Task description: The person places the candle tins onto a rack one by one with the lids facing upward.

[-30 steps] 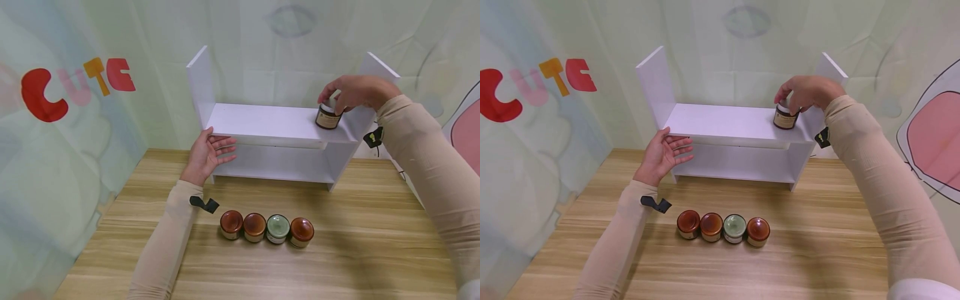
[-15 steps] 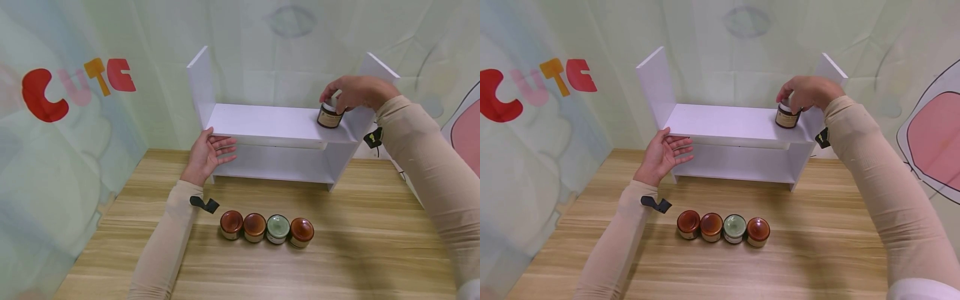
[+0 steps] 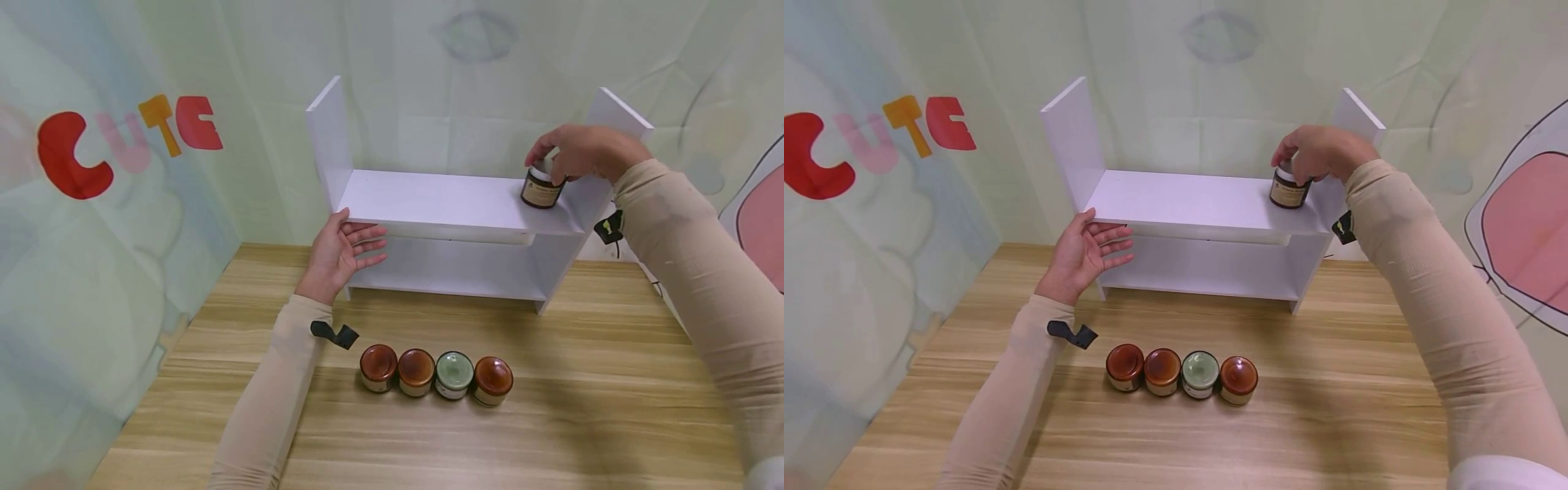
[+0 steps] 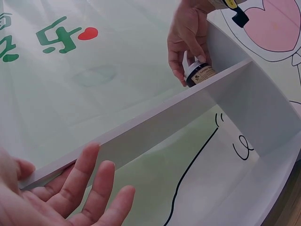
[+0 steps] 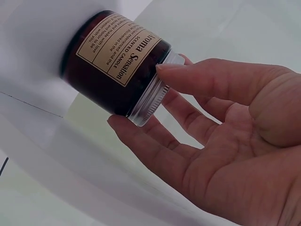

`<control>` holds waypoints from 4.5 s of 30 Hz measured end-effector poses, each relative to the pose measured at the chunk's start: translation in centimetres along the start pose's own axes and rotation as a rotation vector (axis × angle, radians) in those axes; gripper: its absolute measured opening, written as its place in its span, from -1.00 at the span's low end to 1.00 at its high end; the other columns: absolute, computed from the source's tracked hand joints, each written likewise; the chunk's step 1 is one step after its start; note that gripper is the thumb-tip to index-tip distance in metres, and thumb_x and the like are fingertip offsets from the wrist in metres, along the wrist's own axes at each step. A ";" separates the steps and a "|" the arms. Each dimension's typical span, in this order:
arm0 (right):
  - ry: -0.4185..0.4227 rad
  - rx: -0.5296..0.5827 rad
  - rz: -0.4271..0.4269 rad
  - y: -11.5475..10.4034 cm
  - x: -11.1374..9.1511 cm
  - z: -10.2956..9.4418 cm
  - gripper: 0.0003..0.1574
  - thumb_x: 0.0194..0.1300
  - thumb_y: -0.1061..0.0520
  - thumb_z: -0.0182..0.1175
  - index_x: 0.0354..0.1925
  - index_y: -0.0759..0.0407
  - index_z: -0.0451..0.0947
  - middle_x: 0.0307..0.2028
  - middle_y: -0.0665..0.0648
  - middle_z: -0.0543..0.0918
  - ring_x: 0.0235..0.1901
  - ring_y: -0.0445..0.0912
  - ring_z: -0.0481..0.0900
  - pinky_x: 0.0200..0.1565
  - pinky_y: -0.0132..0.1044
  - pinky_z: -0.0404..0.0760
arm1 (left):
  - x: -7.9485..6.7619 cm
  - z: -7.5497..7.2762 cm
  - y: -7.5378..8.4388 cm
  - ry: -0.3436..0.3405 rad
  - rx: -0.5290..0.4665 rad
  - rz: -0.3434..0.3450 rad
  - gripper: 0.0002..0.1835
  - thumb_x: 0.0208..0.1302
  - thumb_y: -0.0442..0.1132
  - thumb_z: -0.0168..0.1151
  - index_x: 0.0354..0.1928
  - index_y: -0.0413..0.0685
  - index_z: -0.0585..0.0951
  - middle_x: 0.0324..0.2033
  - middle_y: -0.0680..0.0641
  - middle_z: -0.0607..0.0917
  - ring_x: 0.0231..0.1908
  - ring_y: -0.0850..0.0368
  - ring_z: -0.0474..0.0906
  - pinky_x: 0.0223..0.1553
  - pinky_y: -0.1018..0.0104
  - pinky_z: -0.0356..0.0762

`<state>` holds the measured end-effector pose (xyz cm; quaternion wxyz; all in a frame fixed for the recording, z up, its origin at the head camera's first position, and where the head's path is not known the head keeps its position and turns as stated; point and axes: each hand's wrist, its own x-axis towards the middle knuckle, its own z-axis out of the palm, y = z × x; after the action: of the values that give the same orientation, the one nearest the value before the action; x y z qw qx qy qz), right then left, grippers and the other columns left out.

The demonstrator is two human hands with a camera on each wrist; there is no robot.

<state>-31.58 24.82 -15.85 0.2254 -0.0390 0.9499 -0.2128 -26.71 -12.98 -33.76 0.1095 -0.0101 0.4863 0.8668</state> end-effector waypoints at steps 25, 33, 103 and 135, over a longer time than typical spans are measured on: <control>0.051 -0.056 -0.080 0.6 -2.2 -0.2 -0.08 0.43 0.28 0.12 0.61 -0.10 0.03 0.57 0.43 -0.10 0.50 0.39 -0.02 0.36 0.38 0.14 | 0.1 0.3 -0.3 0.007 -0.012 -0.005 -0.52 0.62 0.10 -0.15 -0.12 -0.17 0.56 -0.26 -0.14 0.82 -0.18 -0.06 0.75 -0.15 0.00 0.73; 0.093 -0.031 -0.227 0.8 -5.2 -0.5 -0.03 0.44 0.28 0.19 0.61 -0.17 0.03 0.62 0.18 -0.07 0.58 0.20 -0.09 0.36 0.34 0.19 | 0.4 0.5 -0.2 -0.002 -0.009 -0.002 -0.50 0.62 0.11 -0.16 -0.11 -0.18 0.58 -0.30 -0.11 0.82 -0.19 -0.06 0.74 -0.16 0.01 0.73; 0.698 -0.403 -0.684 8.3 -6.2 25.7 0.05 0.17 -0.36 0.36 0.43 0.16 0.36 0.38 0.29 0.41 0.34 0.27 0.35 0.26 0.27 0.39 | 0.2 -0.2 0.1 -0.007 -0.017 0.010 -0.48 0.62 0.11 -0.15 -0.13 -0.17 0.63 -0.21 -0.16 0.82 -0.11 -0.12 0.70 -0.15 0.01 0.72; 0.282 0.287 -0.697 11.5 -5.9 31.8 0.19 0.04 0.15 0.61 0.52 0.03 0.21 0.36 0.13 0.44 0.31 0.13 0.46 0.20 0.11 0.54 | 0.3 -0.1 0.0 0.007 -0.018 -0.002 -0.49 0.62 0.10 -0.15 -0.13 -0.18 0.61 -0.27 -0.13 0.82 -0.14 -0.09 0.72 -0.17 0.02 0.73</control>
<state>-11.86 23.98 -43.99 0.0102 -0.2974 0.8621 -0.4102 -27.02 -13.06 -33.84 0.1087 -0.0145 0.4787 0.8711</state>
